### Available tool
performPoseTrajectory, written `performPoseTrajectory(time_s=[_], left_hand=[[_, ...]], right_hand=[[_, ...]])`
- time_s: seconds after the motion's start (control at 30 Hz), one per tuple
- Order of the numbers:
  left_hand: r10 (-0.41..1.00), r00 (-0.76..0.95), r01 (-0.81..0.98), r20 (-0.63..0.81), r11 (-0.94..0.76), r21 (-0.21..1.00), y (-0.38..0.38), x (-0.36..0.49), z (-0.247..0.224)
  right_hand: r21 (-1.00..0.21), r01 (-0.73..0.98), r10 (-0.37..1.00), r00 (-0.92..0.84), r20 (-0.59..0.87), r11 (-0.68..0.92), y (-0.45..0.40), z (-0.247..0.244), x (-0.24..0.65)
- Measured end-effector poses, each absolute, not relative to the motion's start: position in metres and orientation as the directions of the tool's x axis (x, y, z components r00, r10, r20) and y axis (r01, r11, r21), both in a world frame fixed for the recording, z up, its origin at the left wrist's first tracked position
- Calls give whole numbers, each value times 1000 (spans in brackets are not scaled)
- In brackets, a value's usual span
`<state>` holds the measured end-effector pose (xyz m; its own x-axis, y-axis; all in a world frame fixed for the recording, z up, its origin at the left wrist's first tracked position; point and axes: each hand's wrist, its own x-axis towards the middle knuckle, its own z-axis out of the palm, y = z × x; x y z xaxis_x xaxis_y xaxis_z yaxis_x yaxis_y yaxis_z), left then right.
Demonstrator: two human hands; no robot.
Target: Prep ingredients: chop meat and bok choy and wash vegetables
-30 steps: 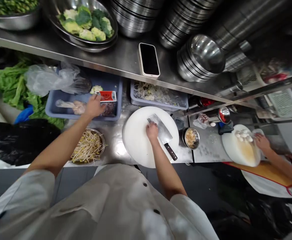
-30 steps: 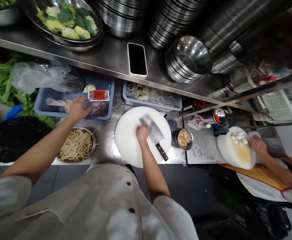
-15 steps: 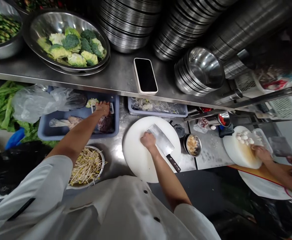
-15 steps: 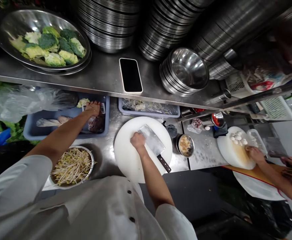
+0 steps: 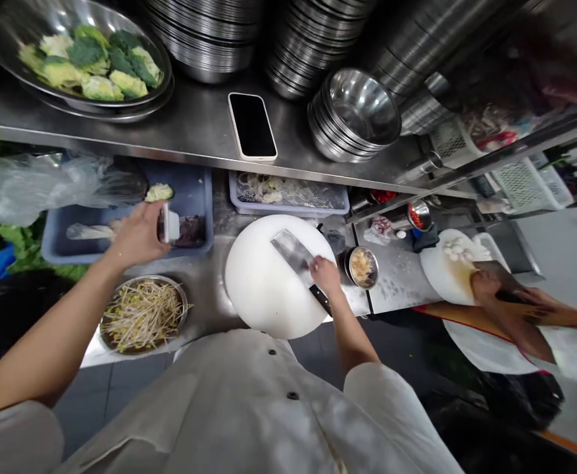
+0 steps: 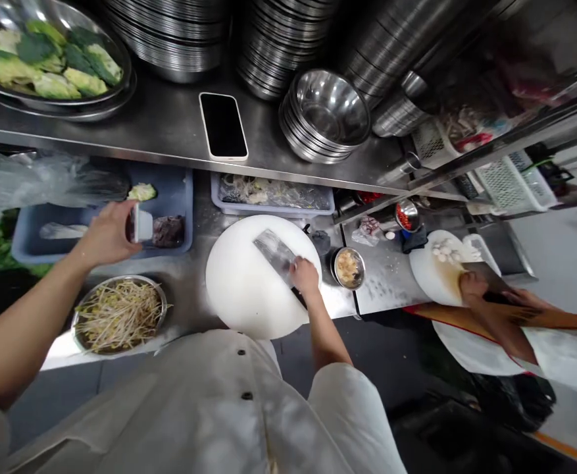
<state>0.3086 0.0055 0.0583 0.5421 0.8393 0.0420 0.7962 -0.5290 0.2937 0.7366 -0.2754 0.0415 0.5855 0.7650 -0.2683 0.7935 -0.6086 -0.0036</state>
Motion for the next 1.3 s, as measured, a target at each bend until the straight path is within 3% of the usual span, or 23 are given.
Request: performPoseTrajectory(time_s=[0.1, 0.2, 0.33, 0.4, 0.47, 0.53, 0.6, 0.77, 0.83, 0.97, 1.3], left_hand=[[788, 608, 781, -100, -570, 253, -71, 321, 64], [651, 743, 665, -155, -694, 275, -146, 368, 68], [342, 932, 361, -117, -900, 244, -223, 468, 57], [209, 973, 225, -93, -949, 221, -244, 513, 41], [168, 983, 181, -77, -958, 224, -252, 540, 22], [223, 971, 237, -84, -938, 254, -254, 546, 6], [330, 937, 350, -115, -888, 297, -254, 538, -5], [741, 664, 717, -100, -593, 365, -263, 535, -16], [834, 545, 801, -87, -487, 348, -270, 551, -20], [879, 471, 845, -73, -427, 321, -280, 577, -27], [877, 478, 820, -49, -425, 382, -280, 575, -35]], right_hand=[[122, 802, 705, 578, -411, -585, -347, 14, 716], [181, 819, 731, 570, -375, -545, -375, -2, 714], [-19, 859, 804, 471, -364, -512, -378, 5, 733], [-178, 860, 852, 404, -333, -478, -385, 11, 747], [-374, 832, 905, 321, -278, -410, -398, 12, 758], [-548, 752, 930, 278, -240, -366, -413, 6, 765], [-648, 670, 932, 277, -234, -362, -425, -3, 765], [-728, 586, 928, 310, -205, -357, -430, -15, 739], [-761, 566, 937, 311, -159, -317, -426, -12, 723], [-796, 545, 949, 292, -116, -265, -417, -7, 699], [-743, 563, 919, 351, -180, -361, -420, -4, 684]])
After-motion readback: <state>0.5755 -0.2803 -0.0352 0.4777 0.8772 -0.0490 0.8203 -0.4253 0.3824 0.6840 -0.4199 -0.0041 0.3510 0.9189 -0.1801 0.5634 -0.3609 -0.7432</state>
